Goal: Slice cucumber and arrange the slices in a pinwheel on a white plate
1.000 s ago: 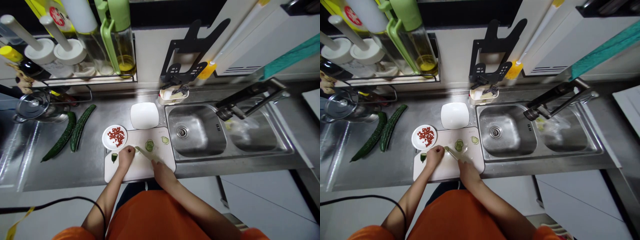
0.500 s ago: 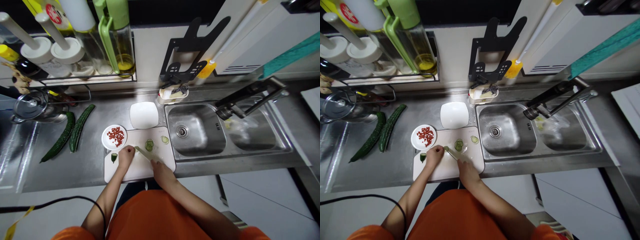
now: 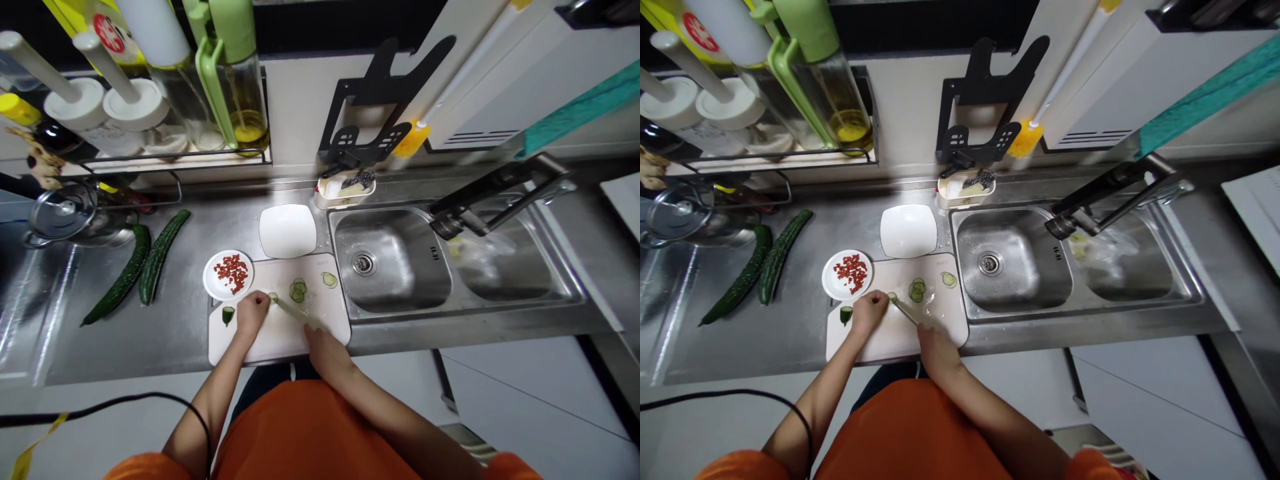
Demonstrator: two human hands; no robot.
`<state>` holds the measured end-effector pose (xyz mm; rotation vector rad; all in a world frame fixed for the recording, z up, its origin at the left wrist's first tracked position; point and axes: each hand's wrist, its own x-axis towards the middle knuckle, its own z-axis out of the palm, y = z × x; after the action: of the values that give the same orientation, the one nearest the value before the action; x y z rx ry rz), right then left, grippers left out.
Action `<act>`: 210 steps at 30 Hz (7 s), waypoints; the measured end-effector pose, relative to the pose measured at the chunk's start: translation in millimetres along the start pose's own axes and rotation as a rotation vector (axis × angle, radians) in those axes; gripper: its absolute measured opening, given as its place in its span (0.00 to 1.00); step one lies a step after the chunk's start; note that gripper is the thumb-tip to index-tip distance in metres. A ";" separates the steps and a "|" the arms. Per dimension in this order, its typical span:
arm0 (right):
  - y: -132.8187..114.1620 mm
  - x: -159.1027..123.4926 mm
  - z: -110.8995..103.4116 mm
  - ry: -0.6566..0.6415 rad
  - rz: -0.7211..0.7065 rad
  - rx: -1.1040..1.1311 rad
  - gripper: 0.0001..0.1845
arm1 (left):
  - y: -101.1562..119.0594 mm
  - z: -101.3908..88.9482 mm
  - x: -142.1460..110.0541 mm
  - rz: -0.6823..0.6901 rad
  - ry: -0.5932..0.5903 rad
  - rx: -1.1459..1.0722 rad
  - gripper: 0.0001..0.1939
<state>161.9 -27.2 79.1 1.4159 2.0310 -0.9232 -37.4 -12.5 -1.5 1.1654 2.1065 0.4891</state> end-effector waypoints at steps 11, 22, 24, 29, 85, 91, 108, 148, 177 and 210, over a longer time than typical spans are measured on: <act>32.3 -16.8 15.7 -0.074 0.028 0.044 0.27 | -5.1 -3.6 -6.9 0.027 0.114 0.095 0.12; 34.8 -15.8 17.9 0.003 0.008 0.032 0.27 | -4.3 -5.7 -10.1 0.232 0.260 0.204 0.14; 34.9 -15.6 17.6 0.007 0.010 0.025 0.26 | 2.3 -3.8 -5.0 0.381 0.183 0.122 0.15; 34.7 -16.0 16.7 0.007 0.016 0.022 0.24 | 25.3 7.5 14.3 0.631 -0.092 0.113 0.15; 48.6 -22.6 -3.6 -0.084 -0.008 0.035 0.27 | 9.4 7.6 -9.1 0.151 -0.183 -0.035 0.08; 40.6 -21.9 -6.8 -0.060 -0.001 0.017 0.25 | 11.2 5.6 -13.6 0.113 -0.136 0.026 0.10; 15.6 -7.4 -5.8 -0.015 0.009 0.004 0.23 | 4.8 10.4 -13.2 0.063 -0.070 0.074 0.09; 34.7 -21.2 2.7 -0.118 0.049 0.068 0.28 | -0.4 -5.3 -14.4 0.088 0.075 0.084 0.12; 30.7 -19.1 -2.3 -0.083 0.063 0.055 0.26 | 32.1 12.8 13.5 0.568 -0.125 0.141 0.15; 31.0 -18.9 -0.7 -0.055 0.063 0.060 0.24 | 69.1 20.8 28.6 0.485 -0.303 0.233 0.08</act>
<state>197.5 -30.9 85.5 1.4617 1.9226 -0.9921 7.9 48.5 14.8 1.7793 1.6474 0.2595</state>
